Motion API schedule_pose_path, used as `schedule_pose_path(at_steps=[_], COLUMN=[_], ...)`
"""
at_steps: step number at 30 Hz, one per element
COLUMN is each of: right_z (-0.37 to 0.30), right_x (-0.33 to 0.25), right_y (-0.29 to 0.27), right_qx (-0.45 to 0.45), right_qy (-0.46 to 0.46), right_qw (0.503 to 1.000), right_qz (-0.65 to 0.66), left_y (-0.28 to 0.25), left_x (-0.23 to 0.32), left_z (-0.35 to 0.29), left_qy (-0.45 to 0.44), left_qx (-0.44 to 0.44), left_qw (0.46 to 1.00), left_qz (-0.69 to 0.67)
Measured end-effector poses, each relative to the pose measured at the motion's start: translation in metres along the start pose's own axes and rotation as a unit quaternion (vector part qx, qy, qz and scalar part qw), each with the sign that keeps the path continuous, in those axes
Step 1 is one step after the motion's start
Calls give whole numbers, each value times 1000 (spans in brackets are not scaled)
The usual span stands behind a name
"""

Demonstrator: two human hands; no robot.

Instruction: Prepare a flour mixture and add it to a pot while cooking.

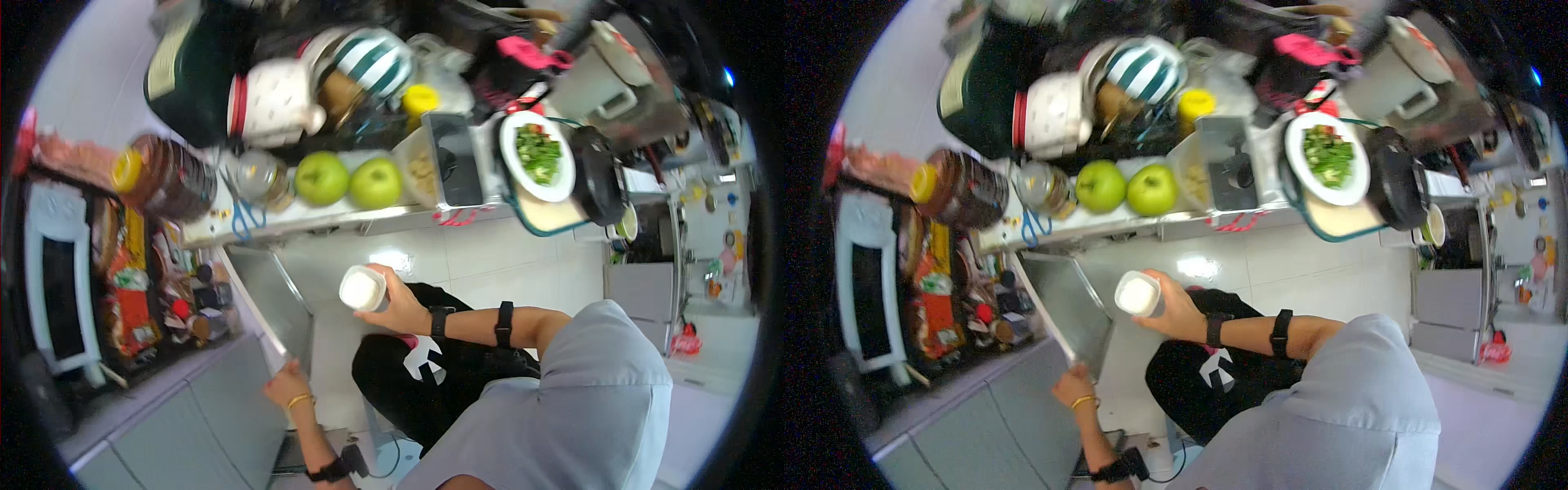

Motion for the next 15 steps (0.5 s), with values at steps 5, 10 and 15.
schedule_pose_path(at_steps=[5, 10, 15], right_z=[-45, -122, -236], right_x=[-155, -232, -236], right_y=[-91, -203, -315], right_qx=[47, 207, 399], right_qy=[-40, -94, -84], right_qw=[998, 974, 913], right_qz=[9, -19, 4], left_y=[-54, -148, -203], left_x=[83, 207, 350], left_z=[-23, -103, -235], left_qy=[205, 385, 503], left_qx=[1, 12, -79], left_qw=[978, 917, 856], left_qz=[-42, -100, -90])
Point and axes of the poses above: each hand's wrist, its own z-axis towards the middle knuckle, its own y-axis out of the palm, x = y × z, the point moved 8 cm from there along z, towards the middle knuckle, and after that the axes turned 12 degrees about z, right-handed, at the moved point
